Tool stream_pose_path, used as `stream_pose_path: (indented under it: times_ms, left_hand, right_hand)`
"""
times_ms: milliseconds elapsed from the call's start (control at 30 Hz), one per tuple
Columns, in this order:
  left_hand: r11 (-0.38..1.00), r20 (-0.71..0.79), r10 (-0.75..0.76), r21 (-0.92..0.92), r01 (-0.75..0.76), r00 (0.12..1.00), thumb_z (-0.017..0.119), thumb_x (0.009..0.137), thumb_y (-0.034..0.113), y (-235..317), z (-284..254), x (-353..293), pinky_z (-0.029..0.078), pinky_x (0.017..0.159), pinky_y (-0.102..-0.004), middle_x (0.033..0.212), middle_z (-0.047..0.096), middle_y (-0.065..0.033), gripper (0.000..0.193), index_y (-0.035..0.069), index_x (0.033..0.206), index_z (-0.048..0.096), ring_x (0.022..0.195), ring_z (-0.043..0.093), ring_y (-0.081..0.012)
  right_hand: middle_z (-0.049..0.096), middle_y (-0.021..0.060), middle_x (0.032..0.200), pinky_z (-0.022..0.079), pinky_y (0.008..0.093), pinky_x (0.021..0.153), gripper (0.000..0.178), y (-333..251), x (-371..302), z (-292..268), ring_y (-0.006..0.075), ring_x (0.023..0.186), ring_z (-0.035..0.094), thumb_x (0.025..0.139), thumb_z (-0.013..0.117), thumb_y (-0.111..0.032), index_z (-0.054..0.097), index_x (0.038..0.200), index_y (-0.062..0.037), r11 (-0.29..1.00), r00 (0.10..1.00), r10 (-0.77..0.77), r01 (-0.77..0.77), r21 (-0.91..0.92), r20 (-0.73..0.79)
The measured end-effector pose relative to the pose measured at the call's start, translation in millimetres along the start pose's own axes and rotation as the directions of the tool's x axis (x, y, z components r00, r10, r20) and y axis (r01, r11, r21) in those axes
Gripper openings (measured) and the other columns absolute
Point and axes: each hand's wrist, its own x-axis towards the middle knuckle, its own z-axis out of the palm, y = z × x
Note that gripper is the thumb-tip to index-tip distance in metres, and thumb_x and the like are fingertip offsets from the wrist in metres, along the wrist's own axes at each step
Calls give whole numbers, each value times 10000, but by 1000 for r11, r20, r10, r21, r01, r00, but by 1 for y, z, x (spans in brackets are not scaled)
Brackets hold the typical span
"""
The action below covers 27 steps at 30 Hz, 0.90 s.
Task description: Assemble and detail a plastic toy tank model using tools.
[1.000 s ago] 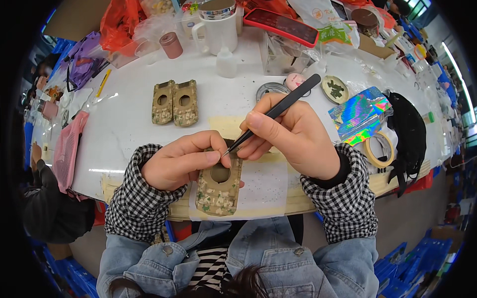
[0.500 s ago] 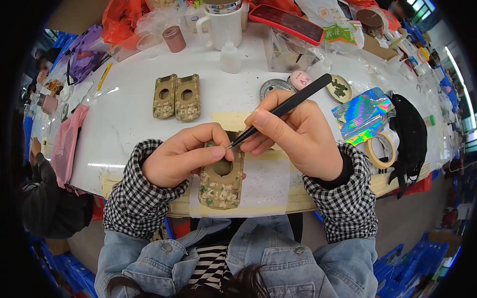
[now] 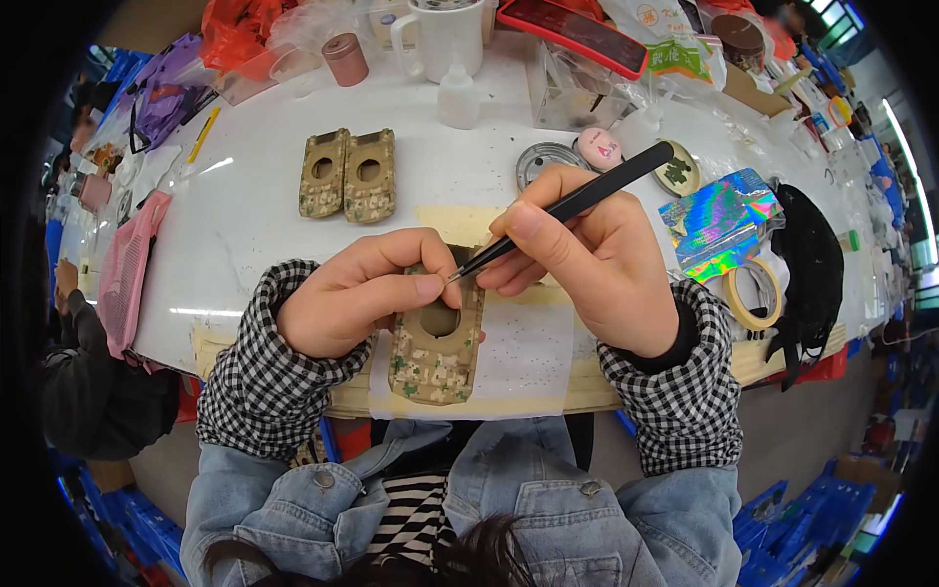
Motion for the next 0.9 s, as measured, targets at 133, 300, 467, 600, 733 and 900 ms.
stream_pose_path:
  times_ms: [133,300,467,600,733,900]
  left_hand:
    - [996,-5,48,73,-47,999,510,944,252,-7,0,0,390,587,-173,860,568,40,177,87,960,573,736,480,-17]
    - [995,11,71,67,-71,997,509,945,255,-11,-2,2,385,581,-166,858,567,42,180,88,964,575,724,475,-12]
    - [996,-6,69,56,-68,998,504,947,259,-9,0,2,382,576,-165,862,569,42,187,87,971,574,723,473,-10]
    - [997,-32,68,48,-67,997,501,948,256,-7,2,1,382,576,-167,870,574,41,185,86,965,570,736,477,-11]
    - [995,-37,89,59,-86,995,497,944,229,-7,1,2,373,603,-171,869,573,37,170,72,944,563,744,471,-18]
    - [996,-81,43,78,-37,996,495,941,184,-3,2,2,344,617,-176,828,562,25,153,49,904,557,712,446,-25]
  right_hand:
    - [619,97,799,556,267,631,244,0,-1,1,190,731,677,945,531,-219,531,901,21,1000,1000,2,-2,2,-3]
    - [620,97,795,557,265,638,244,0,0,2,189,734,677,946,528,-222,531,901,18,1000,1000,4,-4,-7,0]
    - [613,93,815,558,264,652,231,0,-1,3,178,751,674,946,528,-208,527,908,20,1000,1000,-25,25,-17,5]
    - [607,89,839,556,258,670,209,-1,-2,3,166,773,667,944,530,-182,524,916,24,998,999,-50,51,-36,17]
    - [606,83,847,546,250,714,192,-1,-3,4,152,807,655,939,540,-163,519,933,28,998,998,-54,55,-41,27]
    - [602,89,896,537,250,755,186,5,-5,5,138,851,634,936,542,-149,513,962,33,993,995,-96,98,-64,32]
